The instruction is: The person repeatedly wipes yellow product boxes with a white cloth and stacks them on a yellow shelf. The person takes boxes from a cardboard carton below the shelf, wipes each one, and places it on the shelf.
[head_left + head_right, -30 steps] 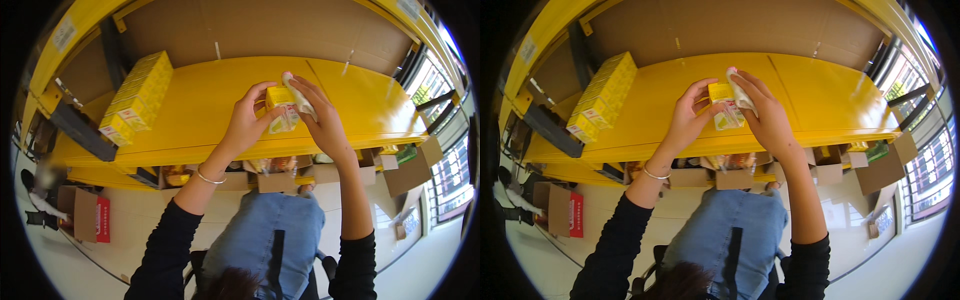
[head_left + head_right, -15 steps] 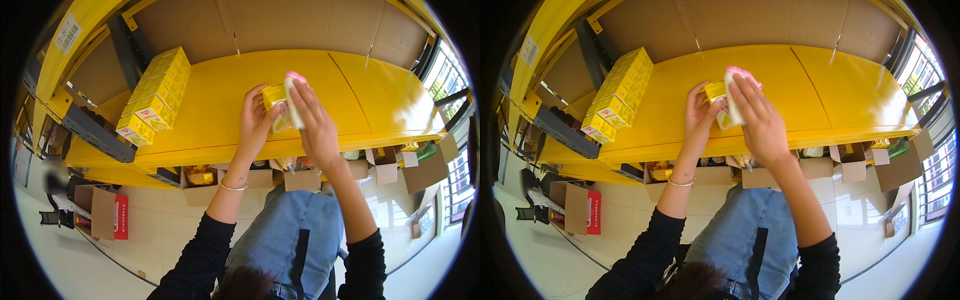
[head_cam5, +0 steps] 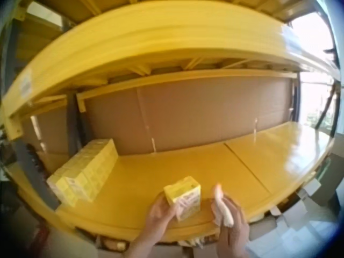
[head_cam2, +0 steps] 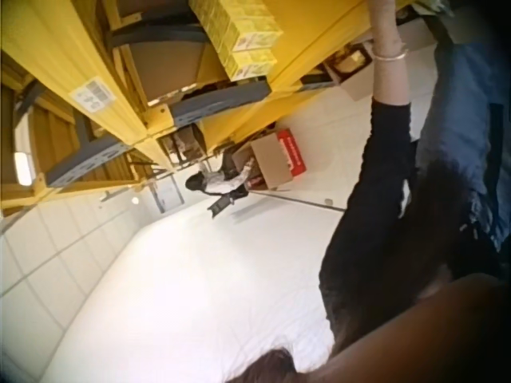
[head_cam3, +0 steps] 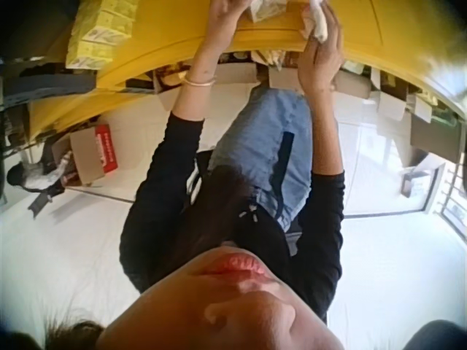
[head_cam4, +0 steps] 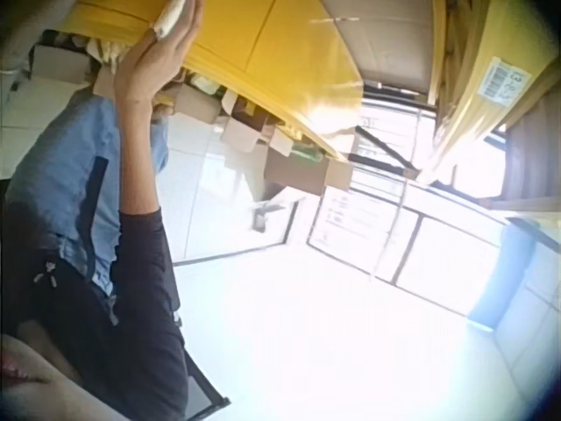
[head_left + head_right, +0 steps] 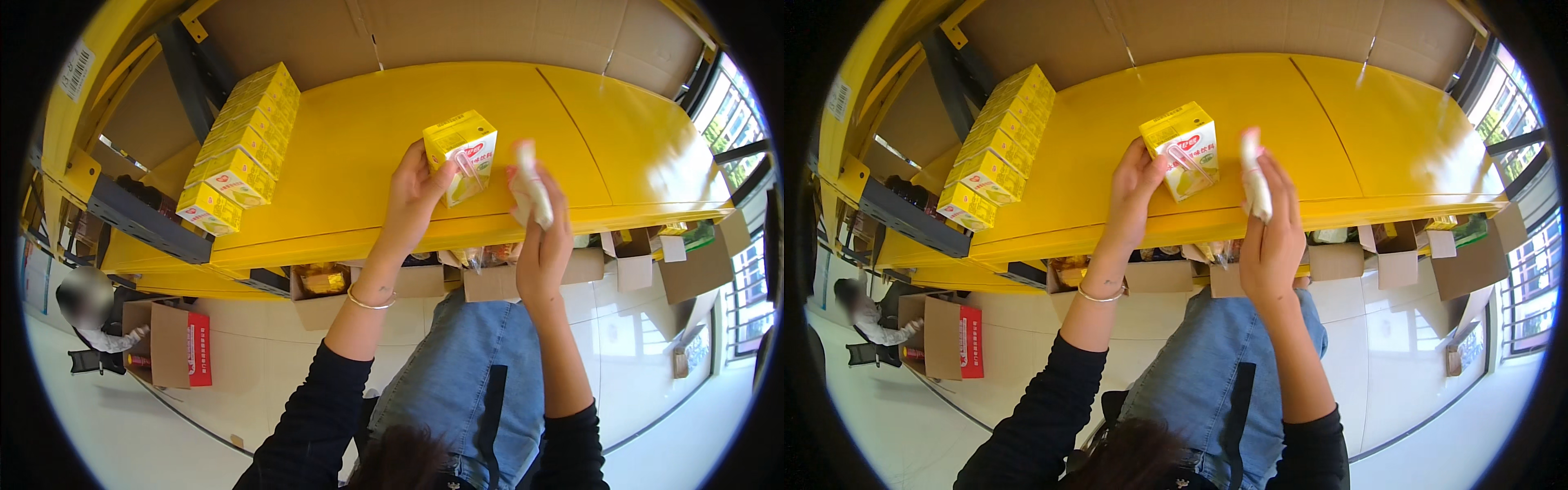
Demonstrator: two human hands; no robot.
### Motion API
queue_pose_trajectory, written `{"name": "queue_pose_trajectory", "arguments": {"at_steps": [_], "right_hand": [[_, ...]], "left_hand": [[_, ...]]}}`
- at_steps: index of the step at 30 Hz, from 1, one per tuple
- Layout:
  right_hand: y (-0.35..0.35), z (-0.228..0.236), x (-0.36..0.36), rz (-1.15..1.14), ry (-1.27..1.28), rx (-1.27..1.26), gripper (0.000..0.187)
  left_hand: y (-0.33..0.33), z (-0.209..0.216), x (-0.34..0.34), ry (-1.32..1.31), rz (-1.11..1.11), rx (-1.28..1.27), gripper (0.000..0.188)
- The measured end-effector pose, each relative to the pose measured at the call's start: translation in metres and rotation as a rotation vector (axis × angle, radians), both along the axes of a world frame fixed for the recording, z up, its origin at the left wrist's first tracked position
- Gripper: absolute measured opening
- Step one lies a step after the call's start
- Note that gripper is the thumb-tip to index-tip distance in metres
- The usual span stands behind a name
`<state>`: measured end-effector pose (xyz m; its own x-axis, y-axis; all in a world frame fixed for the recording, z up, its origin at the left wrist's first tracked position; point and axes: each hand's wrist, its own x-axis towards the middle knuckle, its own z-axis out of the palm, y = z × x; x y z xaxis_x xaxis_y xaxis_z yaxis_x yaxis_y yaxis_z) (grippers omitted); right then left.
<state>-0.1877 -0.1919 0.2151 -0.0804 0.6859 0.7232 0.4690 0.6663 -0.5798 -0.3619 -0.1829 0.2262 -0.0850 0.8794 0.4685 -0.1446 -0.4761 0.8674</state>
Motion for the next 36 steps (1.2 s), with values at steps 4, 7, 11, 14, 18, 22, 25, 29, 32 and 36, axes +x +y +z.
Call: {"name": "queue_pose_trajectory", "arguments": {"at_steps": [4, 7, 11, 14, 18, 22, 25, 29, 32, 36], "right_hand": [[-0.007, -0.002, -0.029, 0.057, -0.133, 0.234, 0.054], [-0.011, -0.017, -0.045, 0.057, -0.412, 0.177, 0.055], [-0.022, -0.022, -0.041, -0.011, -0.513, 0.094, 0.051], [-0.032, -0.009, -0.022, 0.015, -0.508, -0.005, 0.046], [-0.022, -0.004, 0.005, -0.041, -0.397, -0.067, 0.039], [-0.007, -0.002, 0.003, 0.063, 0.373, -0.333, 0.042], [-0.005, 0.011, -0.021, 0.198, 0.66, -0.29, 0.046], [-0.007, -0.004, -0.043, 0.064, -0.019, -0.084, 0.053], [-0.003, -0.01, -0.025, 0.103, -0.177, -0.126, 0.045], [0.015, 0.014, 0.001, 0.186, 0.047, -0.538, 0.032]], "left_hand": [[0.003, -0.003, -0.001, -0.045, -0.014, -0.083, 0.036], [0.005, -0.007, -0.005, -0.116, -0.075, -0.102, 0.032], [0.003, -0.003, -0.002, -0.024, -0.059, -0.053, 0.03], [0.003, -0.003, -0.001, -0.021, -0.065, -0.061, 0.037], [0.003, -0.002, 0.0, -0.045, -0.066, -0.049, 0.04], [0.007, -0.011, 0.0, 0.023, 0.143, 0.146, 0.042], [0.003, -0.01, -0.001, 0.052, 0.185, 0.065, 0.045], [0.005, -0.008, 0.0, 0.022, 0.232, 0.08, 0.046], [0.003, -0.01, -0.001, -0.047, 0.26, 0.114, 0.047], [0.006, -0.01, 0.004, -0.075, 0.258, 0.153, 0.044]]}}
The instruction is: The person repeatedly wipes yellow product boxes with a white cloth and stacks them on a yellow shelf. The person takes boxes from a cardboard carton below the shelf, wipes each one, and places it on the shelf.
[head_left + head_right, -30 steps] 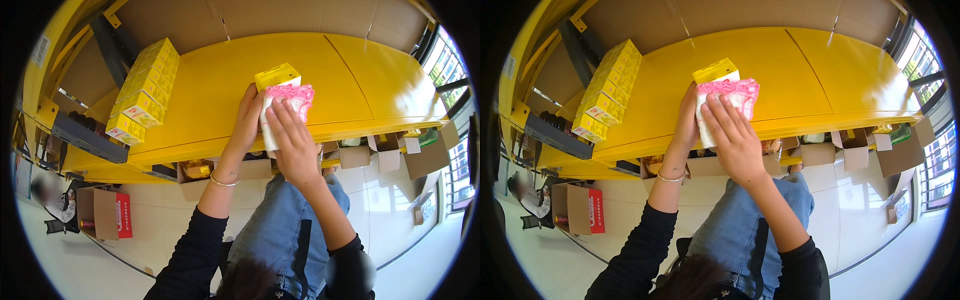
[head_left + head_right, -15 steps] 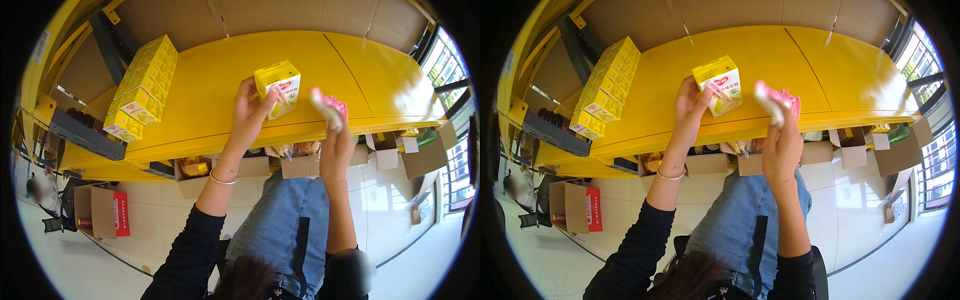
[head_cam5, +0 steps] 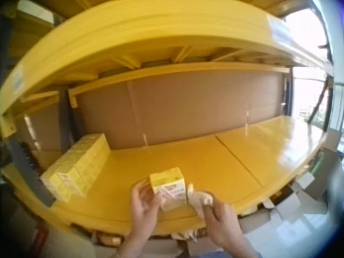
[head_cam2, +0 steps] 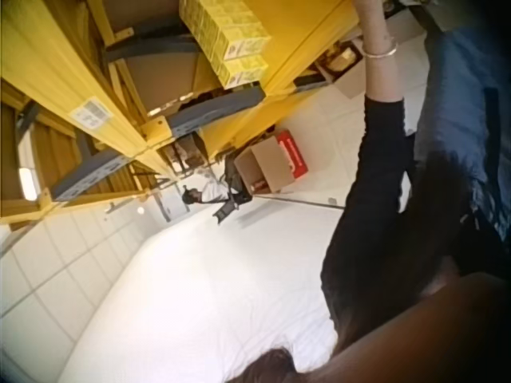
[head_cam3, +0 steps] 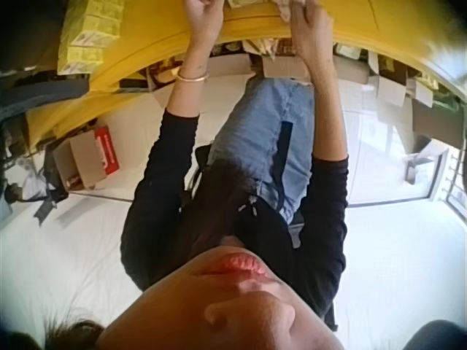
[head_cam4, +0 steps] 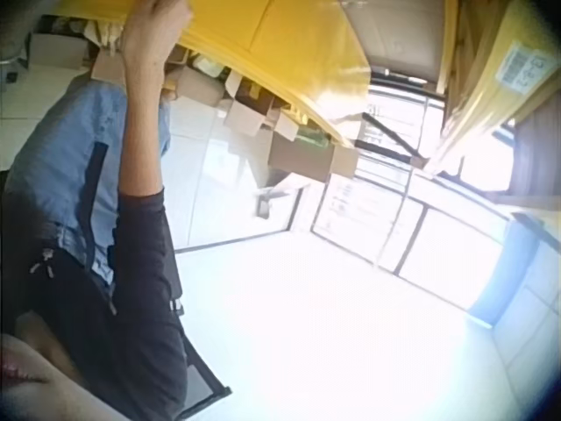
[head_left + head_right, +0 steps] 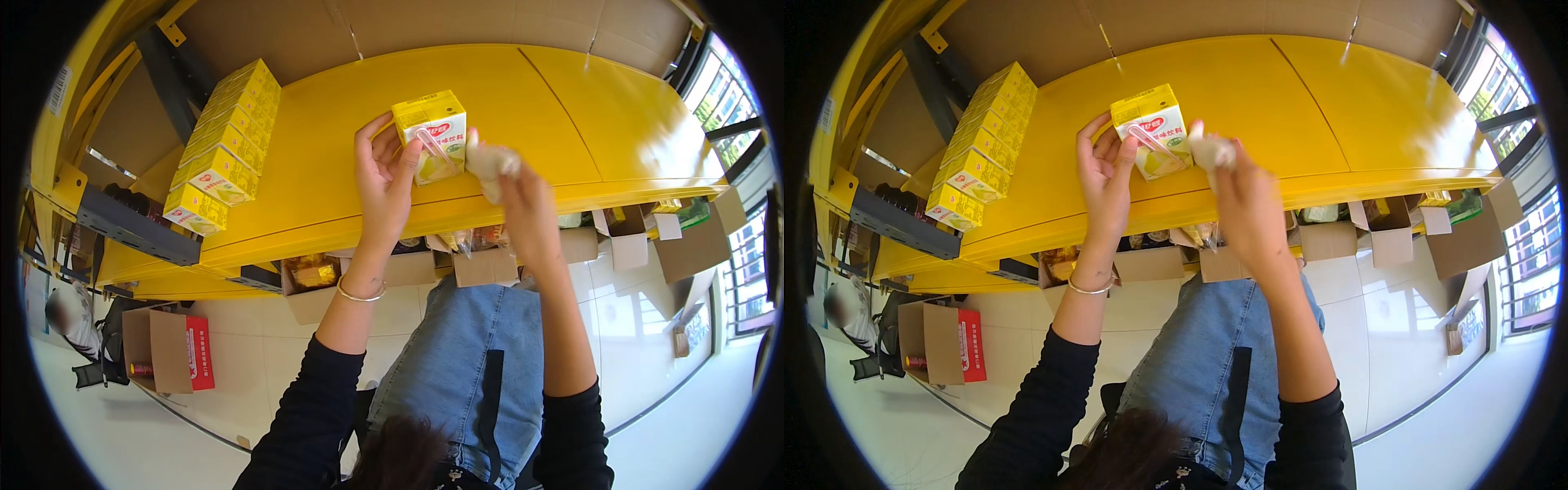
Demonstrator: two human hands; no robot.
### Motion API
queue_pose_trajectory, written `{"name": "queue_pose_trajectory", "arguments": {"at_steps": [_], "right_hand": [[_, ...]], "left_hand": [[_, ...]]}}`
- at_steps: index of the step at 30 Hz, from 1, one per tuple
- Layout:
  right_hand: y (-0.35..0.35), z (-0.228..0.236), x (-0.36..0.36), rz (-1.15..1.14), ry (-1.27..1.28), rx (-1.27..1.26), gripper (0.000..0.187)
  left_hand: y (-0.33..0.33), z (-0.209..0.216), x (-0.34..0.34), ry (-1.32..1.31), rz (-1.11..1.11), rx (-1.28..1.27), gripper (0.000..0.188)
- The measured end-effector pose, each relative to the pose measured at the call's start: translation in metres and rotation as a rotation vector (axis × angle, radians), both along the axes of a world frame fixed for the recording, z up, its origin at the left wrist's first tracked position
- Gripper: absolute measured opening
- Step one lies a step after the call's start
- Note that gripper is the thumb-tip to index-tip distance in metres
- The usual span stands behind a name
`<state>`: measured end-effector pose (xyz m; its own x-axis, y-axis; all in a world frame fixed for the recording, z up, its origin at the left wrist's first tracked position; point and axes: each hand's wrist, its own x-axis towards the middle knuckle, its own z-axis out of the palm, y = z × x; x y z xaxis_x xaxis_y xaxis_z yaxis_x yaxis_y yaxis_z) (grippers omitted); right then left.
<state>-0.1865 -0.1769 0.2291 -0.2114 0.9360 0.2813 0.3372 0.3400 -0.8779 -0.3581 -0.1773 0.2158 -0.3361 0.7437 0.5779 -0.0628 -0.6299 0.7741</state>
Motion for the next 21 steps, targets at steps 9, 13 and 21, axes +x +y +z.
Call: {"name": "queue_pose_trajectory", "arguments": {"at_steps": [9, 13, 21], "right_hand": [[0.0, -0.003, -0.05, 0.006, 0.216, 0.311, 0.052], [-0.013, -0.01, -0.046, -0.016, 0.049, 0.324, 0.053], [-0.005, 0.012, -0.015, -0.114, -0.158, 0.258, 0.041]], "left_hand": [[-0.002, -0.005, -0.011, 0.119, 0.058, -0.094, 0.042], [0.0, -0.005, -0.012, 0.158, 0.046, -0.05, 0.044], [-0.001, -0.003, -0.008, 0.155, -0.008, -0.058, 0.046]]}}
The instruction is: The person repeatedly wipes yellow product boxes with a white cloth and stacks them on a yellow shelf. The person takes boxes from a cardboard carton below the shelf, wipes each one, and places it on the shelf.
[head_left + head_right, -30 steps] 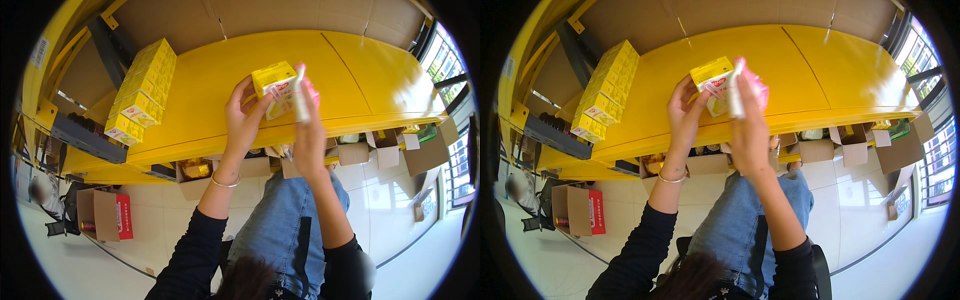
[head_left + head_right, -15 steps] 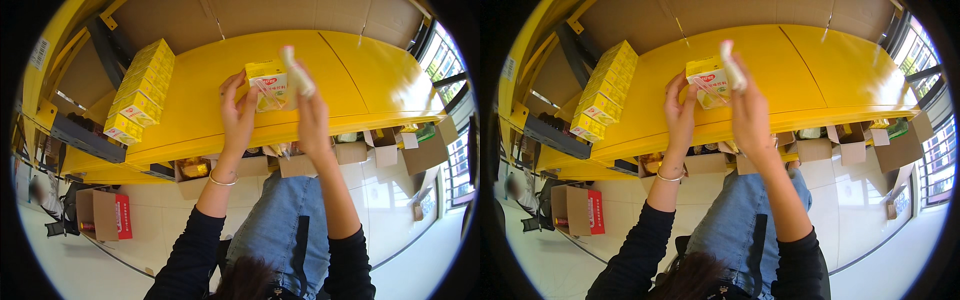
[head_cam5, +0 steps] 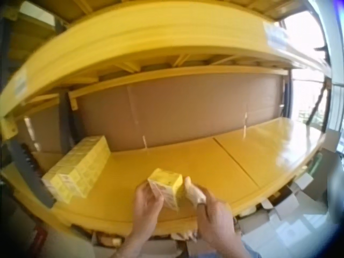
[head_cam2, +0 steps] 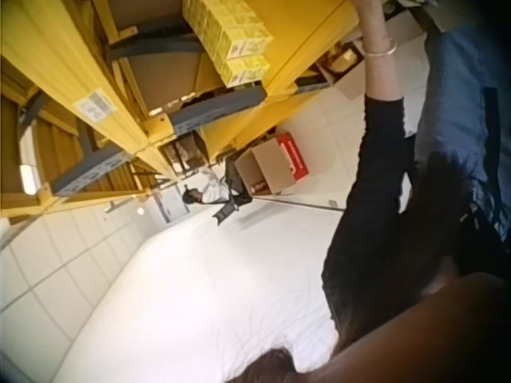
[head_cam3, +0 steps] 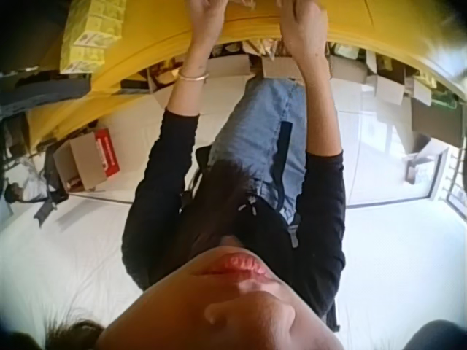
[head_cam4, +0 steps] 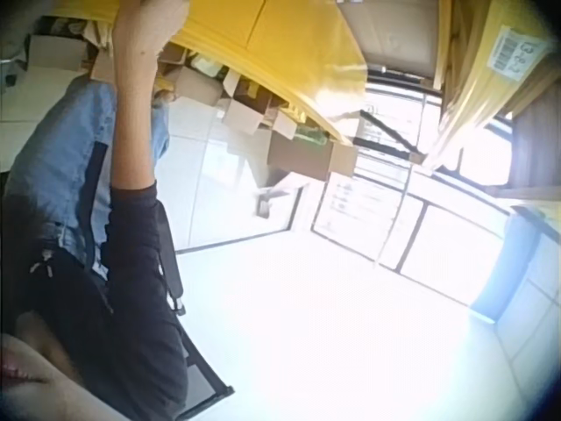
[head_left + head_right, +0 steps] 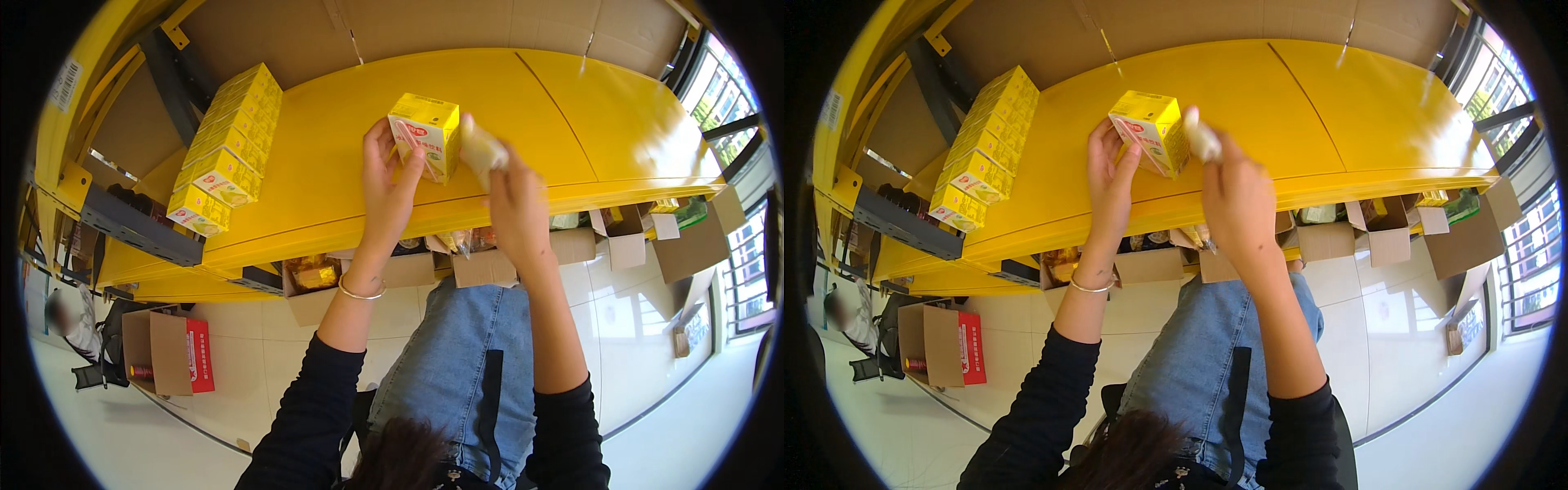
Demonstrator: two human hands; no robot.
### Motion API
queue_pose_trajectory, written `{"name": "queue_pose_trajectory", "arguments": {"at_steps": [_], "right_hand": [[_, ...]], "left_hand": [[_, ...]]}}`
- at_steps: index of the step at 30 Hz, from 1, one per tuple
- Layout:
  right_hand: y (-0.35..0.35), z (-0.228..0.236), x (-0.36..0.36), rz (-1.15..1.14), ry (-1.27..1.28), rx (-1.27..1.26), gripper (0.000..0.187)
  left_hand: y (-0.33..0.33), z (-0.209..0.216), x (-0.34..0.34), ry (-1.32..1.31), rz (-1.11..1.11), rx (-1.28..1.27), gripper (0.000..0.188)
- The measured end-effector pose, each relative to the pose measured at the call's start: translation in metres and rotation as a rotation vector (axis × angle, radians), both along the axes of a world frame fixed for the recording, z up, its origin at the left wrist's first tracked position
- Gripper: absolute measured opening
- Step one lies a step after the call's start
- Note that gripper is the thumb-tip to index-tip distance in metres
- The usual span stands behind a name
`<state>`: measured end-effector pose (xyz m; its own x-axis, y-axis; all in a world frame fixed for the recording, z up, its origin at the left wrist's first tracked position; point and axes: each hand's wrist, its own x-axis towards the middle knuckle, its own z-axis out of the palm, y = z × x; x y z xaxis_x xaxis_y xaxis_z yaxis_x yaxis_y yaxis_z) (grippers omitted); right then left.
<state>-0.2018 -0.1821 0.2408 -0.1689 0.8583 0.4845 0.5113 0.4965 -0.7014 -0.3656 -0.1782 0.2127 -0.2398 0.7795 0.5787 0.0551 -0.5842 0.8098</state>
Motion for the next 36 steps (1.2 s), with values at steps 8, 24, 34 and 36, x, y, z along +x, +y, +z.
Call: {"name": "queue_pose_trajectory", "arguments": {"at_steps": [8, 24, 34, 36], "right_hand": [[0.006, -0.023, -0.039, 0.092, 0.222, 0.164, 0.042], [0.037, 0.009, -0.039, 0.433, 0.7, -0.117, 0.027], [0.057, -0.008, -0.051, 0.431, 0.771, -0.519, 0.033], [0.055, -0.012, -0.054, 0.405, 0.797, -0.53, 0.035]], "left_hand": [[0.001, -0.001, -0.005, 0.056, 0.071, -0.039, 0.048], [0.002, 0.005, -0.002, -0.001, -0.14, -0.096, 0.062], [0.004, 0.001, -0.002, -0.066, -0.207, -0.072, 0.071], [0.004, -0.001, -0.002, -0.037, -0.169, -0.057, 0.072]]}}
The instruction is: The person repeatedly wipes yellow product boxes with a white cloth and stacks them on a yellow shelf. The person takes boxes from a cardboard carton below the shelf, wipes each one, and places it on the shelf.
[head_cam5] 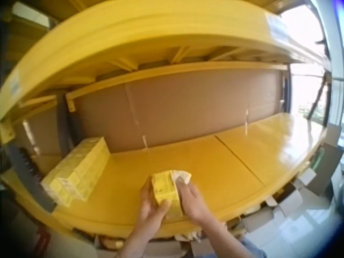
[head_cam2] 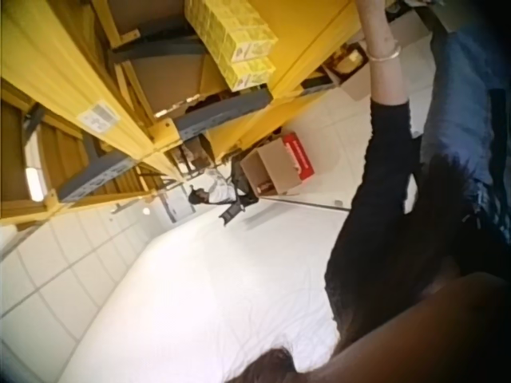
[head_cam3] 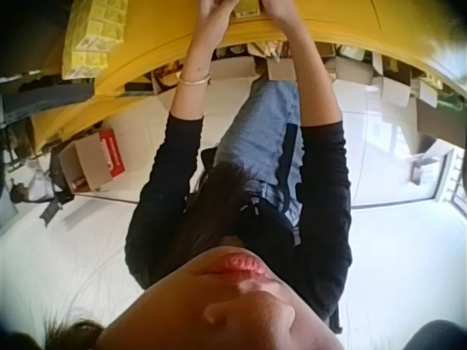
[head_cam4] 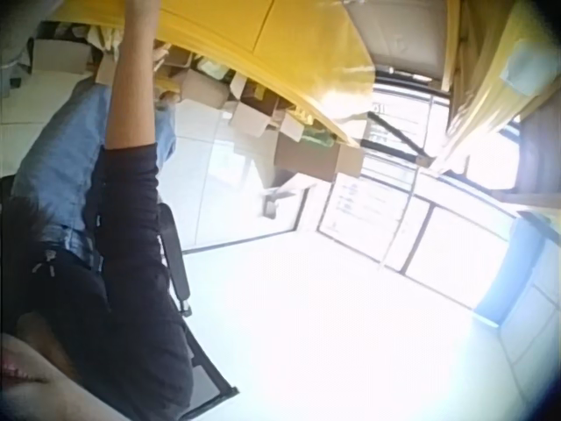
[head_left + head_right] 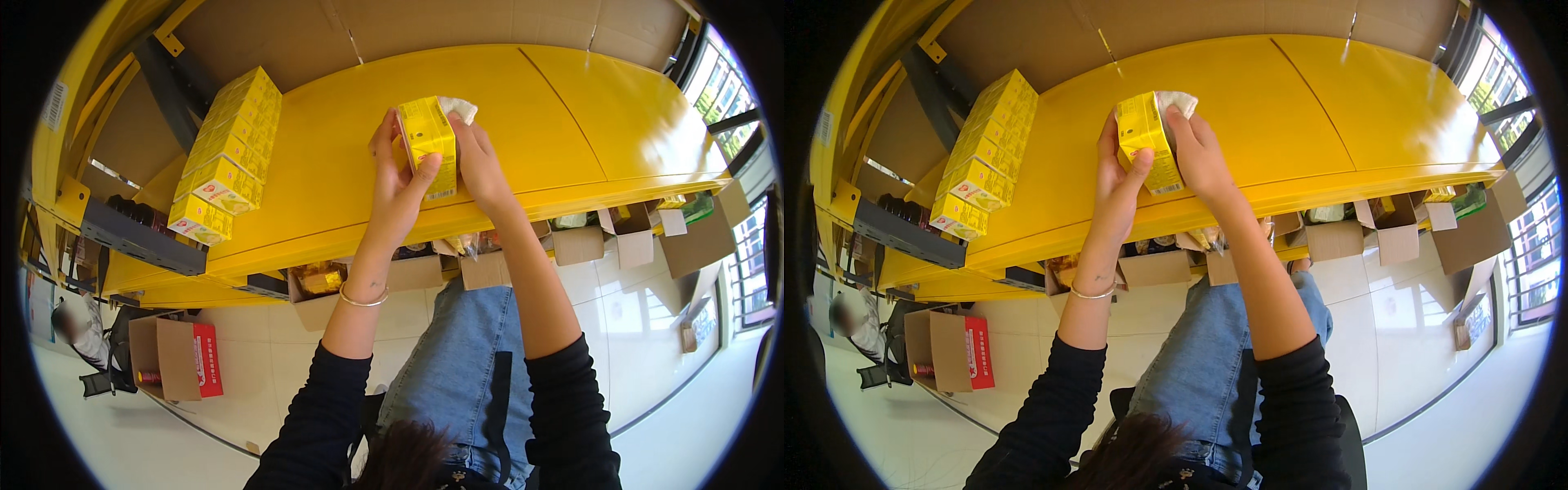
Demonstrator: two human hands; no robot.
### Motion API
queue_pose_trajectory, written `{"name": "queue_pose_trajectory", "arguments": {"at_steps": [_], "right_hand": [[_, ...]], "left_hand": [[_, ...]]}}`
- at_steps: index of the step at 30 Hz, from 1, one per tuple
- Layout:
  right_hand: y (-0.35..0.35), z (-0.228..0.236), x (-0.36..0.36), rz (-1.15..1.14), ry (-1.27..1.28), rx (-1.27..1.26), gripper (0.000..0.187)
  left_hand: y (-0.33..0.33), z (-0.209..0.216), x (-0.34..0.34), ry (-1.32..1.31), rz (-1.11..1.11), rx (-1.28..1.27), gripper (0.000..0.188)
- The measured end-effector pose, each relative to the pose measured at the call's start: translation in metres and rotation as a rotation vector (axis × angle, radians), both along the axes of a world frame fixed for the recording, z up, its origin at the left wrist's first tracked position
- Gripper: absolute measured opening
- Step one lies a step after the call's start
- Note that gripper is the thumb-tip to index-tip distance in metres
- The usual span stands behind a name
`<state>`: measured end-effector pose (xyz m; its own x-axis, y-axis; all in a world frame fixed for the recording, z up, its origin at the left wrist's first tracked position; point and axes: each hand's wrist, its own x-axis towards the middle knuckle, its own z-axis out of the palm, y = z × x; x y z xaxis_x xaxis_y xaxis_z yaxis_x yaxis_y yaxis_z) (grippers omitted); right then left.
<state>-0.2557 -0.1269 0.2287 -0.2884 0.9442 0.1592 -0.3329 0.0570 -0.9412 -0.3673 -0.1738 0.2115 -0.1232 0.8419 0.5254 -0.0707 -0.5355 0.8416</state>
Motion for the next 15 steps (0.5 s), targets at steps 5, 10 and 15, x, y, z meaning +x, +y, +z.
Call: {"name": "queue_pose_trajectory", "arguments": {"at_steps": [5, 10, 15], "right_hand": [[0.0, -0.003, 0.0, -0.129, -0.099, 0.096, 0.037], [0.003, -0.003, 0.002, -0.052, -0.181, -0.03, 0.041], [0.011, -0.019, -0.006, -0.124, -0.292, 0.199, 0.043]], "left_hand": [[0.0, 0.003, 0.003, 0.018, -0.005, 0.003, 0.071], [0.0, 0.001, -0.01, -0.077, -0.109, -0.037, 0.071], [-0.01, -0.007, -0.024, -0.631, -0.251, -0.055, 0.057]]}}
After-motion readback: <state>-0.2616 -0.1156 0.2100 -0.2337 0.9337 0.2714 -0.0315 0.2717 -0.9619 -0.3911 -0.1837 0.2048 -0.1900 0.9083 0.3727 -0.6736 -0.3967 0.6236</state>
